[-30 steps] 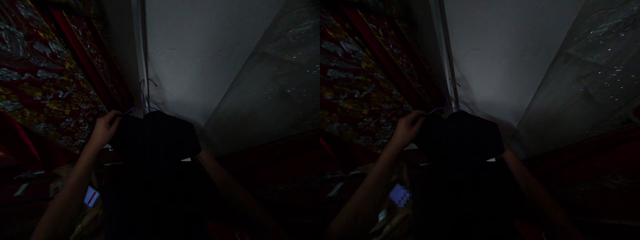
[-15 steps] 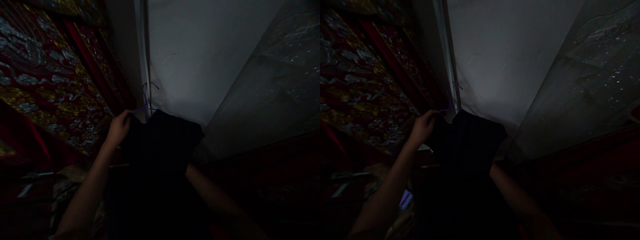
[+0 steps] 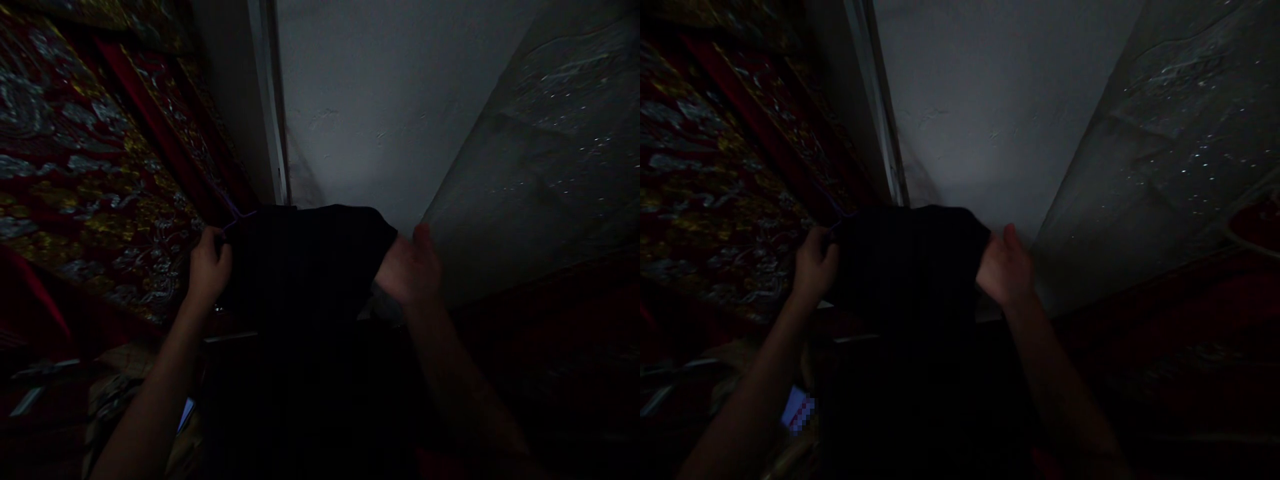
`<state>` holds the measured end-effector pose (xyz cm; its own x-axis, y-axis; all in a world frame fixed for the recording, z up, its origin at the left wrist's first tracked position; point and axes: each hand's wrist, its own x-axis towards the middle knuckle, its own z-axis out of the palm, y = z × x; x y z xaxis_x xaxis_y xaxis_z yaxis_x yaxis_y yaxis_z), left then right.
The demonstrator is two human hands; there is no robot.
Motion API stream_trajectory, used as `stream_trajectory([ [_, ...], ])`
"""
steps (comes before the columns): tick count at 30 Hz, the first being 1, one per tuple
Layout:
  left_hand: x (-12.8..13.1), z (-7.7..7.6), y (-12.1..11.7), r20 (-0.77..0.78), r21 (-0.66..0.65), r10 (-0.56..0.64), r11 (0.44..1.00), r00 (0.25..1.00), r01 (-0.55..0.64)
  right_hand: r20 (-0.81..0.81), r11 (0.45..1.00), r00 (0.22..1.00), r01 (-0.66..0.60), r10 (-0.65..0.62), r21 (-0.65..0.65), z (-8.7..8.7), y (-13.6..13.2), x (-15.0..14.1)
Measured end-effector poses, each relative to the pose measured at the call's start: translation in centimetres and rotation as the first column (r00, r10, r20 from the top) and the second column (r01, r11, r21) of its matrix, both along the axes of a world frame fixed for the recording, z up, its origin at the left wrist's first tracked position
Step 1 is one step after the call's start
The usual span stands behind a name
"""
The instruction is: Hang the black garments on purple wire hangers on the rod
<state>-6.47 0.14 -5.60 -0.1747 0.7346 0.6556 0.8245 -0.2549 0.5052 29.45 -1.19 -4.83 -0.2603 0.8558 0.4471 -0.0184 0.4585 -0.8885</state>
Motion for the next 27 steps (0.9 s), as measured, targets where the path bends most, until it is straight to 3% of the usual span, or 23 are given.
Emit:
stream_trajectory([
  [1,-0.3,-0.4,0.1,0.041,0.014,-0.026,1.000,0.999,0.025,-0.017,0.984,0.986,-0.167,0.166,-0.063,0.2,-0.7,-0.7],
  [2,-0.5,-0.7,0.2,0.089,0.033,-0.066,0.997,0.994,0.064,-0.033,0.918,0.927,-0.374,0.373,-0.133,0.1,-1.4,-1.3],
  [4,-0.2,-1.5,-0.1,0.191,0.118,-0.177,0.981,0.965,0.157,-0.021,0.690,0.715,-0.682,0.699,-0.240,-0.8,-2.2,-2.7],
  [5,0.4,-1.9,-0.5,0.229,0.181,-0.239,0.963,0.944,0.200,0.013,0.625,0.648,-0.730,0.762,-0.277,-1.5,-2.3,-3.3],
  [6,1.2,-2.2,-1.0,0.254,0.244,-0.298,0.940,0.920,0.237,0.049,0.637,0.653,-0.714,0.755,-0.292,-2.4,-2.1,-3.9],
  [7,2.3,-2.4,-1.6,0.268,0.292,-0.354,0.916,0.896,0.275,0.088,0.718,0.728,-0.638,0.680,-0.278,-3.3,-1.8,-4.4],
  [9,5.0,-2.6,-2.9,0.290,0.316,-0.471,0.869,0.833,0.381,0.170,0.927,0.915,-0.343,0.366,-0.154,-5.1,-0.6,-5.3],
  [10,6.5,-2.5,-3.5,0.304,0.300,-0.529,0.843,0.792,0.447,0.198,0.982,0.962,-0.179,0.188,-0.061,-5.9,0.1,-5.5],
  [11,7.9,-2.4,-4.0,0.320,0.287,-0.590,0.806,0.741,0.517,0.215,0.998,0.976,-0.053,0.045,0.031,-6.6,0.7,-5.6],
  [13,10.2,-1.9,-4.7,0.359,0.274,-0.706,0.705,0.611,0.654,0.225,0.988,0.971,0.047,-0.079,0.147,-7.8,2.0,-5.4],
  [15,11.6,-1.3,-4.8,0.416,0.262,-0.769,0.612,0.485,0.746,0.252,0.992,0.968,-0.036,0.005,0.117,-8.8,2.9,-4.9],
  [18,12.3,-0.7,-4.4,0.542,0.263,-0.754,0.571,0.371,0.778,0.212,0.992,0.970,-0.126,0.122,0.003,-10.3,3.6,-3.7],
  [20,12.2,-0.7,-4.0,0.641,0.279,-0.715,0.554,0.278,0.784,0.119,1.000,0.993,-0.009,0.012,-0.020,-10.8,3.8,-3.0],
  [23,12.1,-1.3,-3.2,0.784,0.292,-0.617,0.471,0.074,0.832,0.027,0.982,0.985,0.174,-0.172,-0.074,-10.4,3.3,-2.2],
  [25,12.0,-2.0,-2.6,0.844,0.306,-0.535,0.425,-0.036,0.852,0.035,0.979,0.995,0.096,-0.092,-0.180,-9.6,2.6,-2.1],
  [27,11.7,-2.9,-2.0,0.875,0.323,-0.475,0.422,-0.096,0.847,0.043,0.945,0.997,-0.051,0.069,-0.323,-8.8,1.5,-2.2],
])
